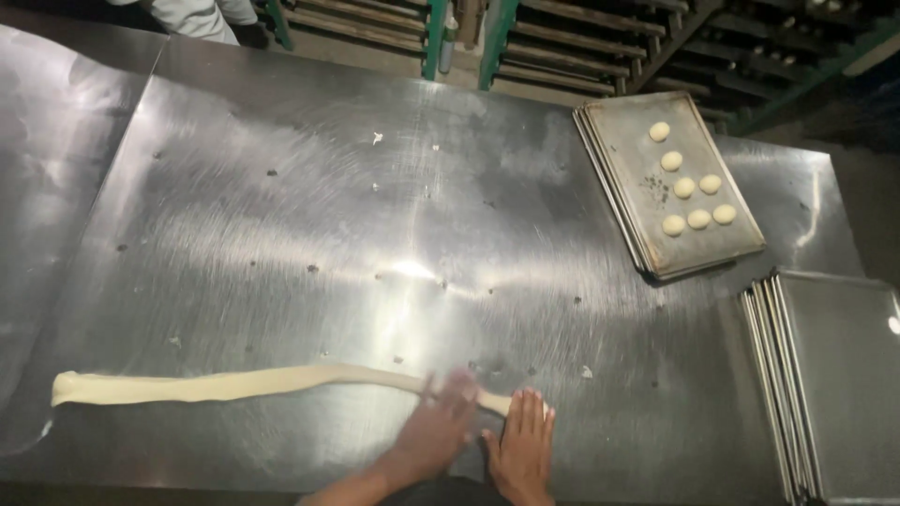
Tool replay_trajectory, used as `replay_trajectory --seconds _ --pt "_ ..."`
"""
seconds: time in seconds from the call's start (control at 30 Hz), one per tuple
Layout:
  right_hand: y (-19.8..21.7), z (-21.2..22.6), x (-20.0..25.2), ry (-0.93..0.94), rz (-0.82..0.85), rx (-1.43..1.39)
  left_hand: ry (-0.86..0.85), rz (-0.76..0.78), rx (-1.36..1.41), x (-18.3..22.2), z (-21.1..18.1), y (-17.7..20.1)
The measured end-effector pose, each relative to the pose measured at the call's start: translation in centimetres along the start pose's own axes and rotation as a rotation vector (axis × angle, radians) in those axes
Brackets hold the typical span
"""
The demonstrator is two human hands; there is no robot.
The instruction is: Cutting a large piece of dough into strips and then portioning them into small balls.
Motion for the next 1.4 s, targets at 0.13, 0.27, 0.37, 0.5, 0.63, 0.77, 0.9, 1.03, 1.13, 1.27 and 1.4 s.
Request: replay_trajectory --seconds 0.13,0.27,0.37,0.5,0.63,0.77,0.9,1.03,1.13,1.27,1.4 --pt "-2.1 -2.7 -6.1 -0.223 0.118 0.145 -0.013 -0.076 0.14 -5.2 -1.4 1.2" --pt "2.8 -3.6 -13.5 -0.294 0.287 0.219 0.125 -0.094 0.073 -10.9 0.0 4.9" --pt "2.6 -5.4 -16.2 -0.192 -0.022 0.063 0.184 -0.116 0.023 -12.4 0.8 6.9" --pt "3.5 -3.7 -11.0 0.18 -0.011 0.156 0.009 0.0 0.033 -8.8 0.8 1.6" --pt "1.8 -2.5 -1.1 0.162 0.025 0.04 -0.093 -0.025 0.169 0.3 0.8 2.8" --pt "-1.1 -2.7 0.4 0.203 -0.271 -0.033 0.086 -0.085 0.107 2.7 5.6 0.9" --pt "1.5 -2.3 -8.1 -0.115 0.172 0.164 0.034 -0.651 -0.146 -2.8 8.6 1.3" --pt "2.4 -4.1 -15.4 -0.204 0.223 0.186 0.409 0.014 0.042 -6.6 7.8 9.9" --pt "1.8 -5.2 -15.7 -0.215 0.033 0.113 0.501 -0.218 -0.02 -7.9 8.8 8.4" --pt "0.7 -4.3 -7.7 -0.209 0.078 0.159 0.345 -0.187 -0.054 -3.3 7.2 3.1" --pt "0.7 -4.5 -0.3 -0.063 -0.074 0.057 0.089 -0.132 0.063 3.5 3.7 4.1"
Point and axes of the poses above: each hand's wrist, its own x-axis away from the middle knuckle, its own y-axis out of the back of the hand, z = x × y, the point moved 2 cm from there along -x, towards the middle knuckle, and after that the axes turned 3 degrees about x, right-handed, at the moved point
